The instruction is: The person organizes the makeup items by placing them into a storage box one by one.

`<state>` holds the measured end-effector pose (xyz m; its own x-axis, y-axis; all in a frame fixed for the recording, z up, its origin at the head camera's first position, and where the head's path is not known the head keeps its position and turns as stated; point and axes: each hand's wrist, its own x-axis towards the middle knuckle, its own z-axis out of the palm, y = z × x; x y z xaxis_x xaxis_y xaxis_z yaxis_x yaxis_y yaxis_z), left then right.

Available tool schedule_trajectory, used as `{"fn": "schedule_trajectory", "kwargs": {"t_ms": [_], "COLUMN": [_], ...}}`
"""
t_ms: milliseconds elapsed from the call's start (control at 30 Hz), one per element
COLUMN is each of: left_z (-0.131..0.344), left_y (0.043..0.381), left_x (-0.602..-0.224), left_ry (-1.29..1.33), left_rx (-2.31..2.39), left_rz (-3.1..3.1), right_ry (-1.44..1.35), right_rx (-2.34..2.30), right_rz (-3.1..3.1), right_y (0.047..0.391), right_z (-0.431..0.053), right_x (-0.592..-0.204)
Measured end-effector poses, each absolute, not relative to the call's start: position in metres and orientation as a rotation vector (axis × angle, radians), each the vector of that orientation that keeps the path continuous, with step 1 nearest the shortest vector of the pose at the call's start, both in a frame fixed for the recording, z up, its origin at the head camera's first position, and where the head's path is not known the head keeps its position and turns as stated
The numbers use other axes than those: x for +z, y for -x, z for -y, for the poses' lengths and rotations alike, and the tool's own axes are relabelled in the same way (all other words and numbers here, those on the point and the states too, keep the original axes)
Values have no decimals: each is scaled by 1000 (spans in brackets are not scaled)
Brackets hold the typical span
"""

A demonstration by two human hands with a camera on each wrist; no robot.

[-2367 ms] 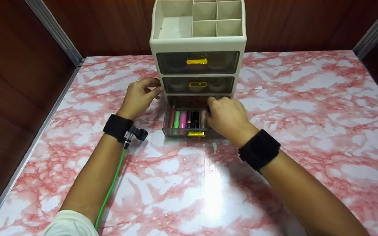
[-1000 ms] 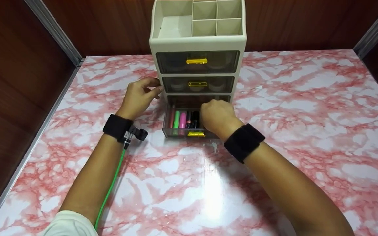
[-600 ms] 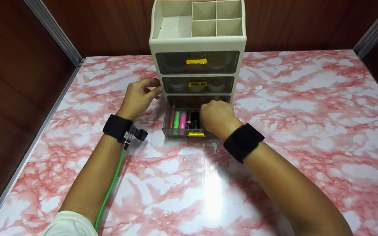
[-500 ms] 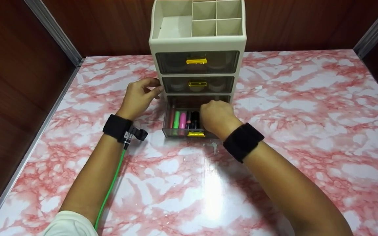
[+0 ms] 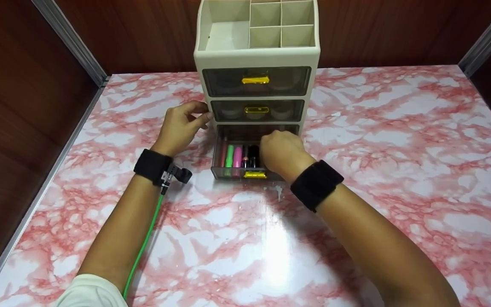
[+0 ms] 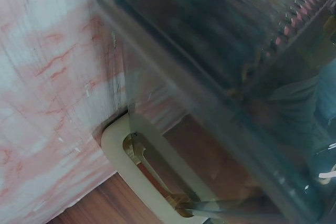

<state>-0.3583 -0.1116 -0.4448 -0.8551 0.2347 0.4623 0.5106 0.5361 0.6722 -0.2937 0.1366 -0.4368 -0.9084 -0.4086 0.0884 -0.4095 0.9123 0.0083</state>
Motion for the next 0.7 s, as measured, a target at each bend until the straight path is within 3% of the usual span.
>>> {"fn": "schedule_trajectory", "kwargs": {"t_ms": [433,700], "left_z": [110,112], "left_y": [359,359], "left_x": [-446,-444], "left_ry": [632,623], "left_rx": [-1224,-1230], "left_rz": [2456,2474], "right_ry": [-601,-791], "right_rx": [168,540], "right_rz": [2763,2251], "right_y": [288,280], "right_z": [-147,-165], "right_x": [-438,-441]}}
